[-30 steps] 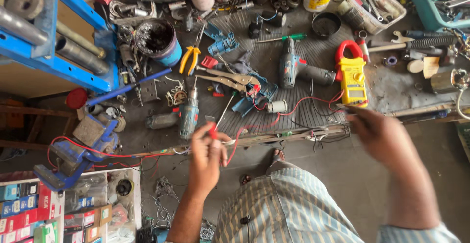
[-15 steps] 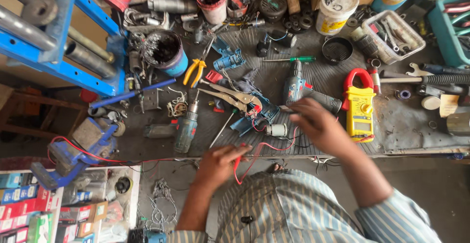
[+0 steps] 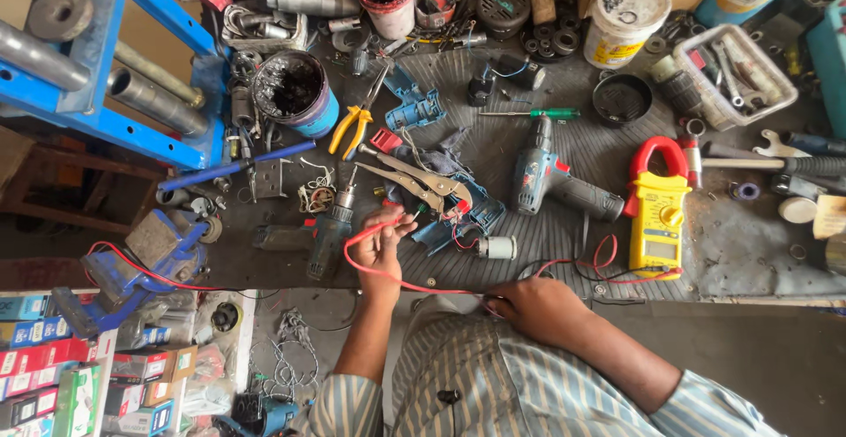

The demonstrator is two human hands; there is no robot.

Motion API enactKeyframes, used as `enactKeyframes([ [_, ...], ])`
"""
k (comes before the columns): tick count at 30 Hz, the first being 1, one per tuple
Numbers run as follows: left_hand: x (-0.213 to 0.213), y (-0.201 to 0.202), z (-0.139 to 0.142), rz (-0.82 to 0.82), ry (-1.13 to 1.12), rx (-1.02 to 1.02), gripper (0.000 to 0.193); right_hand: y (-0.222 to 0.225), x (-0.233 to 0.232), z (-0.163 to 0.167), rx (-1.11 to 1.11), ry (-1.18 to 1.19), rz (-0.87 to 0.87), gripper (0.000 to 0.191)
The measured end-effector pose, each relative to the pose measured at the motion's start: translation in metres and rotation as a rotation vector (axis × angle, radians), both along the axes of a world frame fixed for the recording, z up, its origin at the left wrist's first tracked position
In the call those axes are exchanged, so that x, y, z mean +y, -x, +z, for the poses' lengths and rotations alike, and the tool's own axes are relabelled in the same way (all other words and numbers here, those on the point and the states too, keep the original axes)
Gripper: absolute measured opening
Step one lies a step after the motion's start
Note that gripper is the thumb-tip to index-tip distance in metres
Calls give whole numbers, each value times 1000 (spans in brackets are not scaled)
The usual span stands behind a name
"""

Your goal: The person opens a box of electrical components, removes a small cylindrical part, and uses a multimeter to test it. They then place the part back in the box and close it. The person also handles a power drill and a wire cutter on the workbench.

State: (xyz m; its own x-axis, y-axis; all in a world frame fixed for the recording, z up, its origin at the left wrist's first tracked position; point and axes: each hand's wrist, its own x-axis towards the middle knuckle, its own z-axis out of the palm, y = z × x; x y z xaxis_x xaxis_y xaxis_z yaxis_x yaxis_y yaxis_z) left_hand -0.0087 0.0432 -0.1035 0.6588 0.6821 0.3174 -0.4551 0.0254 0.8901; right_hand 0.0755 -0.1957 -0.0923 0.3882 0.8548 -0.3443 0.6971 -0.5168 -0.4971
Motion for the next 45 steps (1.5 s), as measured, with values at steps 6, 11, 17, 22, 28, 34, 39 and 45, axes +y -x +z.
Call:
enactKeyframes([
  [6,4,-2,-2,-32,-1,71,21,-7,-5,16,-117,-261,-9,25],
  [11,4,-2,-11,-83,-24,112,22,-23,-5,46,-365,-143,-114,30],
  [17,4,-2,-11,-131,12,161,25,-35,20,58,-467,-351,-109,27],
  [22,5,0,-6,-154,1,223,24,-34,27,54,-457,-332,-96,24],
  [28,5,-2,-2,-158,-16,226,22,-37,29,49,-443,-321,-99,22],
  [34,6,-7,1,-217,61,274,24,-37,27,49,-454,-309,-85,29],
  [39,6,-6,7,-272,73,314,26,-38,30,52,-437,-315,-114,19],
  [45,5,-6,13,-266,47,294,27,-47,33,53,-487,-323,4,18],
])
